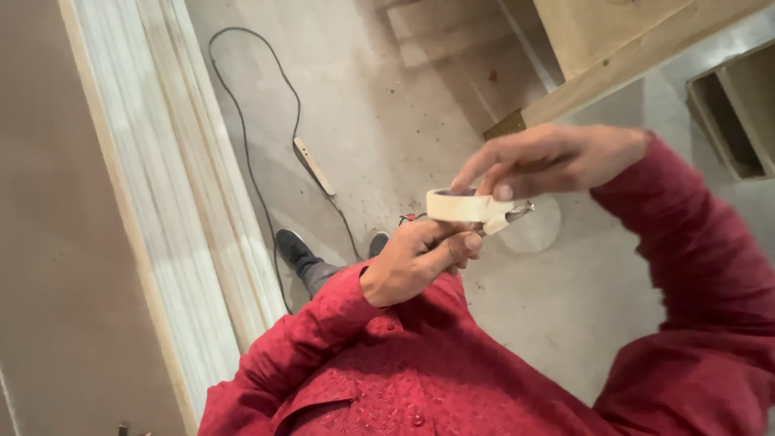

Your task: The recorder is wrapping masking tape around a drill bit on a power drill, likely to serve as a depth guide for drilling.

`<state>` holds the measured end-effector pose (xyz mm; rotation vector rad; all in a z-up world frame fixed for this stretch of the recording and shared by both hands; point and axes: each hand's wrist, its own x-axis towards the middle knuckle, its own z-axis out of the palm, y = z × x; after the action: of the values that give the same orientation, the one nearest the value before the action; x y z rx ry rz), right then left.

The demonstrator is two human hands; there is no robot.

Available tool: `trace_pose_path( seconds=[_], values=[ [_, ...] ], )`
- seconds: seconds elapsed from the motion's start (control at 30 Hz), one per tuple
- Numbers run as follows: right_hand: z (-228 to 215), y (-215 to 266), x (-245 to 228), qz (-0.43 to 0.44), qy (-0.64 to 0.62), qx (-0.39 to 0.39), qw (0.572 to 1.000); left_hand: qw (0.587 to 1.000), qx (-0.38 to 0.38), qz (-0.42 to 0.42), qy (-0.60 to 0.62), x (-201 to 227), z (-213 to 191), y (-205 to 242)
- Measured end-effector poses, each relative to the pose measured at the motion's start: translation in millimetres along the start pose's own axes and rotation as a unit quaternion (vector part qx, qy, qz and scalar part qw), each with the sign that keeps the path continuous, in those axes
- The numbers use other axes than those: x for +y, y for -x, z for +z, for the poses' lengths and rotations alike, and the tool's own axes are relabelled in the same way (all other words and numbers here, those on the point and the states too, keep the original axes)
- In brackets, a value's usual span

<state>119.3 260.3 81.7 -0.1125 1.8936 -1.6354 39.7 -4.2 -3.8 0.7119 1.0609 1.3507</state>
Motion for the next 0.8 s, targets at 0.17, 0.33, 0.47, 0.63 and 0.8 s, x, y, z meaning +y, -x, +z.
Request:
trace_pose_path(
  seconds=[0.17,0.33,0.47,0.63,0.8],
  values=[
    [7,-20,-43,0.006,0.095,-0.009,0.995,0.997,0.007,0.037,-0.063,-13,-1,-1],
    [22,-28,-76,0.085,0.18,-0.006,0.98,0.996,0.006,0.067,-0.065,-15,-1,-5],
    [50,-40,-99,-0.038,0.261,0.049,0.963,0.996,0.035,0.075,-0.046,-23,-6,-8],
    [95,-45,-95,0.105,0.424,0.069,0.897,0.968,0.093,0.178,-0.147,-29,-18,-9],
    [129,-37,-81,-0.23,0.406,0.278,0.84,0.957,0.076,0.254,-0.115,-8,-19,1]
  ],
)
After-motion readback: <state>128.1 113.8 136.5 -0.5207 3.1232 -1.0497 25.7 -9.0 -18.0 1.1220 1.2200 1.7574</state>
